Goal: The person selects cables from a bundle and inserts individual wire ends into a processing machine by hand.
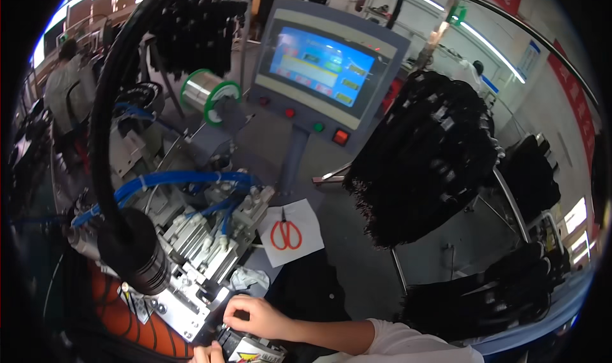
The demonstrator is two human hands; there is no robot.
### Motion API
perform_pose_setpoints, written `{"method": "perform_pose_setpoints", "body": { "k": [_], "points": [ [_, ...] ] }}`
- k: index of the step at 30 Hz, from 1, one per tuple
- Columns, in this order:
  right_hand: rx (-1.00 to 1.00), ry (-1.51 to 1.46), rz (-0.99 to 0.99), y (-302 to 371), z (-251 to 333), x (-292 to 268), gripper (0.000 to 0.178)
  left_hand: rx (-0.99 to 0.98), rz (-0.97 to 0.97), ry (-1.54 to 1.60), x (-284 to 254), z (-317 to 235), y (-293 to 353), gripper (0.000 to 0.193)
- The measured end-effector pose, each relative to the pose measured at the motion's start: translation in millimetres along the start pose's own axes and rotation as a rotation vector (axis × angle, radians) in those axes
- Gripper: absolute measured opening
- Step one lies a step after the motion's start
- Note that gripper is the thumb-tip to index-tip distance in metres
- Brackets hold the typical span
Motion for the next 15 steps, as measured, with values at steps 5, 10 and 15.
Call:
{"method": "perform_pose_setpoints", "body": {
  "k": [5,10,15],
  "points": [
    [-0.462,0.017,0.15,-4,19,-16,0.014,-0.099,0.055,-0.032,6,5,-5,0.022],
    [-0.603,-0.249,0.369,-2,20,3,0.018,-0.025,-0.011,0.145,0,9,-15,0.023],
    [-0.568,-0.135,0.186,2,21,-11,0.013,0.188,-0.197,0.255,-6,6,-23,0.026]
  ]
}}
Point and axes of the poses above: each hand's wrist, its own y-axis away from the middle knuckle, its own x-axis out of the palm, z = x × y, the point moved 2 cm from there along -y, towards the middle knuckle, and after that the axes turned 7 degrees about -x, right-handed, at the moved point
